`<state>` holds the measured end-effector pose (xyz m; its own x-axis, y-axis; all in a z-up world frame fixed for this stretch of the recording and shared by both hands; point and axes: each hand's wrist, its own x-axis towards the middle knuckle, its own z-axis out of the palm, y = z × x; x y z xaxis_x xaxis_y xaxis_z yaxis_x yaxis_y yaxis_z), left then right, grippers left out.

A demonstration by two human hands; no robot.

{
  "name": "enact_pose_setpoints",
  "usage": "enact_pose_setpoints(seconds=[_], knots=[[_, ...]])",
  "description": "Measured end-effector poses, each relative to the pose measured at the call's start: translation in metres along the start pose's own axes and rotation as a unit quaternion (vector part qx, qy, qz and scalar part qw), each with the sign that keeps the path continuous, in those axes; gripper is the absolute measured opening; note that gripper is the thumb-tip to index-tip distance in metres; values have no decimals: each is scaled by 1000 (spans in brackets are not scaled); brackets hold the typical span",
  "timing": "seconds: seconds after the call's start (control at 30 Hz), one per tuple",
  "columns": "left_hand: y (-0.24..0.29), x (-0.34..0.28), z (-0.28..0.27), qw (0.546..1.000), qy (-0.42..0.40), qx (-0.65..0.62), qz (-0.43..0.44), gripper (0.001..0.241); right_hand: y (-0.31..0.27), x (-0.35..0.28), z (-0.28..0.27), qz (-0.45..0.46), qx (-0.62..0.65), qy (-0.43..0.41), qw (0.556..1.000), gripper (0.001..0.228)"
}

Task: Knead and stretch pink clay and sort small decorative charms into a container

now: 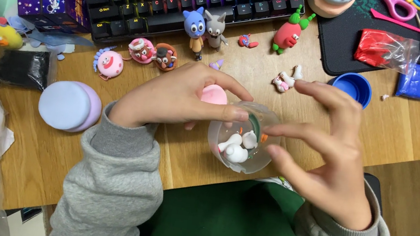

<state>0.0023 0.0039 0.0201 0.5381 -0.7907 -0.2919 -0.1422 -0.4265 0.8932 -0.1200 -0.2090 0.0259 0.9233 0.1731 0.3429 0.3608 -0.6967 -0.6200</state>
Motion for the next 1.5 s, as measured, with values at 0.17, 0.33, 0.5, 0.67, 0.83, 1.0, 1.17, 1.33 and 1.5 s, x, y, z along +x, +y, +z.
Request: enact_pose_setpoints(seconds=[0.17, 0.33, 0.5, 0.67, 0.83, 1.0, 1.17, 1.33, 1.5], knots=[[6, -1, 0, 1000, 4, -2, -14, 41, 3, -3, 8, -57, 9, -91, 994, 27], [9, -1, 0, 999, -3, -13, -35, 43, -1, 1, 11, -49, 32, -68, 996, 17], [14, -1, 1, 997, -6, -27, -71, 45, 0, 3, 3, -31, 3, 7, 999, 14], [7, 1, 5, 994, 8, -102, -25, 43, 9, -1, -2, -39, 19, -51, 998, 69], [13, 6, 16, 991, 11, -127, -28, 39, 12, -11, 0, -45, 57, -75, 995, 101], [6, 11, 25, 984, 27, -175, 4, 51, 21, -11, -20, -39, 46, -69, 996, 85], [-8, 13, 27, 937, 201, -283, -27, 62, 48, -3, -74, 2, -18, -33, 999, 86], [0, 10, 34, 907, 295, -293, 57, 67, 117, 33, -125, 24, -143, 46, 988, 80], [-5, 10, 36, 853, 354, -345, 167, 65, 194, 75, -143, 75, -150, 76, 983, 76]])
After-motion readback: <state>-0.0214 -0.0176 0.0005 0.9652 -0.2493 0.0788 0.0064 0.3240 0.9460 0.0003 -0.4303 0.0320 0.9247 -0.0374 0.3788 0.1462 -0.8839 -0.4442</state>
